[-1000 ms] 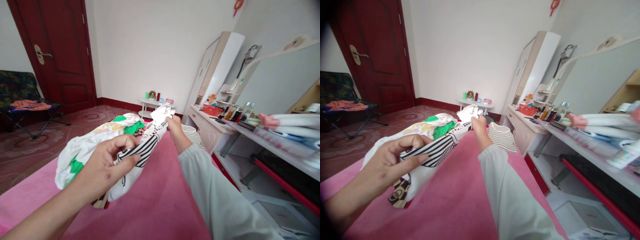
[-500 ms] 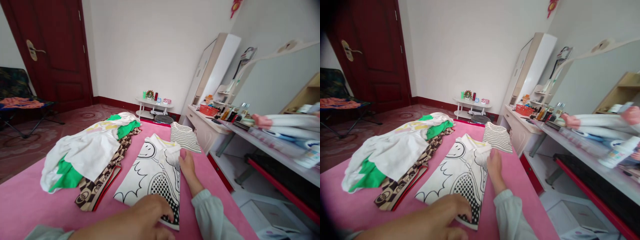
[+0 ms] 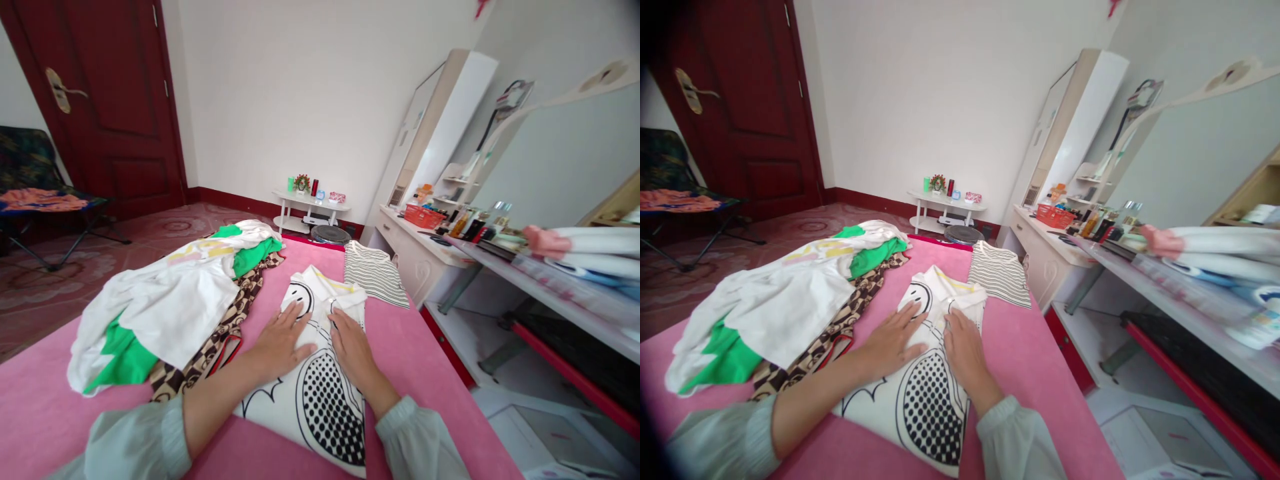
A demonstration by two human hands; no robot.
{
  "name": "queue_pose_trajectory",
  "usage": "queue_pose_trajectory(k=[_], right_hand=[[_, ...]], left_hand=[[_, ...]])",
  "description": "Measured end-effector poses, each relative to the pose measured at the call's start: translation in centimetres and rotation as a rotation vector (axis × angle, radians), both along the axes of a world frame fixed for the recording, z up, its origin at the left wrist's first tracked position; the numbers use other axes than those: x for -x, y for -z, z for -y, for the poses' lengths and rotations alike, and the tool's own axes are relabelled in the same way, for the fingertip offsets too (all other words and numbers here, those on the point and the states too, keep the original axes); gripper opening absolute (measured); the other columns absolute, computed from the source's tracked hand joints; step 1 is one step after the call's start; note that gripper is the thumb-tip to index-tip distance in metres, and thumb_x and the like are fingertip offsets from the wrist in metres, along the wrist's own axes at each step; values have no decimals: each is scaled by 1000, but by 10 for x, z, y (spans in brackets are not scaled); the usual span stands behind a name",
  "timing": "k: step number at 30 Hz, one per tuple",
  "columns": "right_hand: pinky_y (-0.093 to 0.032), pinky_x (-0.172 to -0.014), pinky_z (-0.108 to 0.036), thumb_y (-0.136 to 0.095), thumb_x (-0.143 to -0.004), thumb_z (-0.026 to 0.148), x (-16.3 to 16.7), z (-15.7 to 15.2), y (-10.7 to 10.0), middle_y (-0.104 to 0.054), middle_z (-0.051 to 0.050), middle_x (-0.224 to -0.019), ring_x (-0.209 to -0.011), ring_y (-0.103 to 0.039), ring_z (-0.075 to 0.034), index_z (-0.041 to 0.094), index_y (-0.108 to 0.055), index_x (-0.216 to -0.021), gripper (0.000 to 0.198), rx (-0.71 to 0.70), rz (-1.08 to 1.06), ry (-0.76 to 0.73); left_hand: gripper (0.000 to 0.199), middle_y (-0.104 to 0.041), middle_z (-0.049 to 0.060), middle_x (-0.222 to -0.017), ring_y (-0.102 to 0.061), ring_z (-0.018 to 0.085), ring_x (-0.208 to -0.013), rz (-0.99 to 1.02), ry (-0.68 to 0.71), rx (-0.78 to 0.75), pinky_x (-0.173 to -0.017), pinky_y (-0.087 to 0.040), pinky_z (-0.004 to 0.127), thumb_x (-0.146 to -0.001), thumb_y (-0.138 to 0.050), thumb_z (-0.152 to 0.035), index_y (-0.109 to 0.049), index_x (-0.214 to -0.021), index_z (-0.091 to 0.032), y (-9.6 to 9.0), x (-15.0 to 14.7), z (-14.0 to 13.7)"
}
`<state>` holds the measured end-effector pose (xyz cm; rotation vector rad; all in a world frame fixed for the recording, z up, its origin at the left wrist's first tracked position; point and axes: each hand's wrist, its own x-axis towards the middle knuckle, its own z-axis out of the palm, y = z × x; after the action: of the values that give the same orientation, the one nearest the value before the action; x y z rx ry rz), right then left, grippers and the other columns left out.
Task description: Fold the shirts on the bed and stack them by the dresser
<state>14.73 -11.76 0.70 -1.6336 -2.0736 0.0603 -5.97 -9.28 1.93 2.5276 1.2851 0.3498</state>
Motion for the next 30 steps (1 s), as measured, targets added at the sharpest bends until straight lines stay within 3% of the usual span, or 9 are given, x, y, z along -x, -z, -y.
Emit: queue_pose_trajectory(k=[6,11,14,17,19,22,25,28,30], right_hand=[[-20,-111,-48,-35,-93,43,-1,-7,11,-30,-16,-150,-140,-22,-29,10,-35,-143,59,139,99,311],[-30,-104,-46,-34,-92,45,-12,1,2,-35,-23,-145,-132,-37,-33,8,-45,-134,57,116,206,446],[-40,-93,-43,-37,-91,42,-19,9,-14,-50,-22,-130,-117,-50,-32,12,-55,-124,48,107,256,430],[-45,-83,-38,-39,-90,39,-26,13,-29,-58,-18,-114,-105,-57,-28,13,-55,-122,44,179,210,405],[-46,-81,-36,-43,-88,40,-31,12,-38,-61,-17,-110,-100,-60,-26,12,-52,-124,46,272,138,395],[-46,-80,-37,-52,-82,43,-38,12,-46,-64,-14,-105,-97,-61,-27,14,-51,-125,52,390,24,328],[-49,-71,-34,-58,-78,44,-41,16,-49,-64,-12,-104,-89,-63,-25,16,-49,-127,57,433,-127,246],[-49,-52,-29,-60,-75,43,-37,19,-46,-62,-10,-100,-68,-63,-20,18,-40,-135,68,519,-346,217],[-46,-43,-28,-63,-72,41,-31,20,-44,-59,-9,-100,-59,-60,-16,18,-31,-140,79,567,-504,215]], left_hand=[[75,-9,9,-157,-3,27,-144,10,-30,-28,-115,-9,48,-88,-25,-67,-28,-147,-21,10,1,2],[78,-13,12,-156,-10,27,-143,47,-88,-16,-115,-15,40,-88,-33,-65,-30,-146,-13,9,10,-5],[67,-34,16,-148,-33,27,-135,68,-185,-11,-109,-27,35,-87,-44,-54,-42,-138,-11,-1,17,-9],[49,-60,18,-122,-55,28,-114,72,-310,-9,-95,-40,35,-84,-51,-42,-57,-122,-11,-16,24,-12],[40,-67,14,-104,-61,27,-99,93,-379,71,-83,-44,33,-81,-53,-42,-64,-108,-14,-24,30,-16],[38,-68,7,-81,-63,23,-79,167,-350,271,-68,-42,28,-76,-56,-51,-68,-85,-15,-27,43,-24],[38,-59,0,-59,-57,18,-61,197,-255,362,-57,-35,25,-69,-61,-54,-62,-64,-16,-23,56,-32],[36,-48,-4,-50,-48,15,-53,175,-207,401,-50,-28,24,-61,-66,-52,-55,-57,-18,-20,64,-36],[32,-50,-4,-54,-50,16,-54,208,-180,431,-50,-29,24,-59,-67,-48,-56,-60,-18,-22,63,-35]])
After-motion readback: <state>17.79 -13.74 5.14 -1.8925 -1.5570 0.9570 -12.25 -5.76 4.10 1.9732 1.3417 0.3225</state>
